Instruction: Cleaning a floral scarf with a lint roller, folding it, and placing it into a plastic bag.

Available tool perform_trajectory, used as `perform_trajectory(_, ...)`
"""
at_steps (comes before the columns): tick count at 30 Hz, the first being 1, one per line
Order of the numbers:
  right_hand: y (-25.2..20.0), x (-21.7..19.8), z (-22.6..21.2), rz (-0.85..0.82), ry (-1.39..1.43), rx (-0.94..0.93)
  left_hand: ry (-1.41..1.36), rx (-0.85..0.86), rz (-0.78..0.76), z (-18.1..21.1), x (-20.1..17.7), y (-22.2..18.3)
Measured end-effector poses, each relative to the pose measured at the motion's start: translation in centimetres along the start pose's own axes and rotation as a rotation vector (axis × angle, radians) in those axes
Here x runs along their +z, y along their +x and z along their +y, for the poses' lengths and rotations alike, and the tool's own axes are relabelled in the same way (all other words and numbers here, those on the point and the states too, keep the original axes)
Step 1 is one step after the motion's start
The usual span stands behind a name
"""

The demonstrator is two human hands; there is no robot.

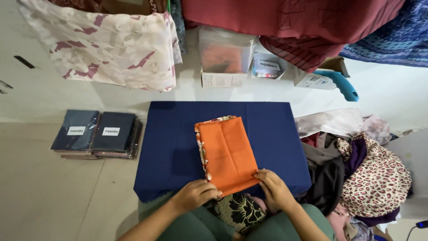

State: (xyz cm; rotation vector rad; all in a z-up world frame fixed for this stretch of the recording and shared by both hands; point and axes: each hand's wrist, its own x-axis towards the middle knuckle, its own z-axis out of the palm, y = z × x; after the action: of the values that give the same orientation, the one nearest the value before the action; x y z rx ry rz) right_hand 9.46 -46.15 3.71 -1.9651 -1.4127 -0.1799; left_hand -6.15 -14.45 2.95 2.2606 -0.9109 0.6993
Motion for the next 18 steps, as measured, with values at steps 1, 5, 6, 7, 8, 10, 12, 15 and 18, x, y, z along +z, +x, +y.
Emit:
perform_trajectory(1,0.7,-0.5,-0.4,-0.022,-0.007,-0.056,0.032,0.028,-0.046,-0.8,0.2,-0.2)
perform_trajectory(5,1.2,-0.9,1.5,-0.141,-0.067,-0.144,0.187,0.09,-0.184,-2.1,-1.3,1.1)
perform_trajectory(6,1.7,-1.1,1.6,-0.149,-0.061,-0.187,0.211,0.077,-0.258,-3.0,-0.6,0.7)
perform_trajectory(7,2.0,-1.3,1.7,-0.161,-0.056,-0.227,0.231,0.063,-0.331,-3.8,0.2,0.2)
perform_trajectory(8,2.2,-1.3,2.0,-0.161,-0.056,-0.228,0.232,0.062,-0.331,-4.1,0.7,-0.5)
perform_trajectory(10,2.6,-1.6,2.7,-0.271,0.015,-0.163,0.211,-0.024,-0.325,-4.7,1.9,-1.7)
perform_trajectory(12,4.3,-2.5,2.5,-0.258,0.066,-0.108,0.162,-0.046,-0.249,-5.3,2.8,-2.5)
perform_trajectory(15,4.9,-1.1,6.0,-0.192,0.125,0.028,0.023,-0.278,-0.125,-4.5,1.9,-0.9)
perform_trajectory(18,7.6,1.2,8.8,-0.009,0.248,0.278,-0.055,-0.728,0.048,-6.4,2.5,1.2)
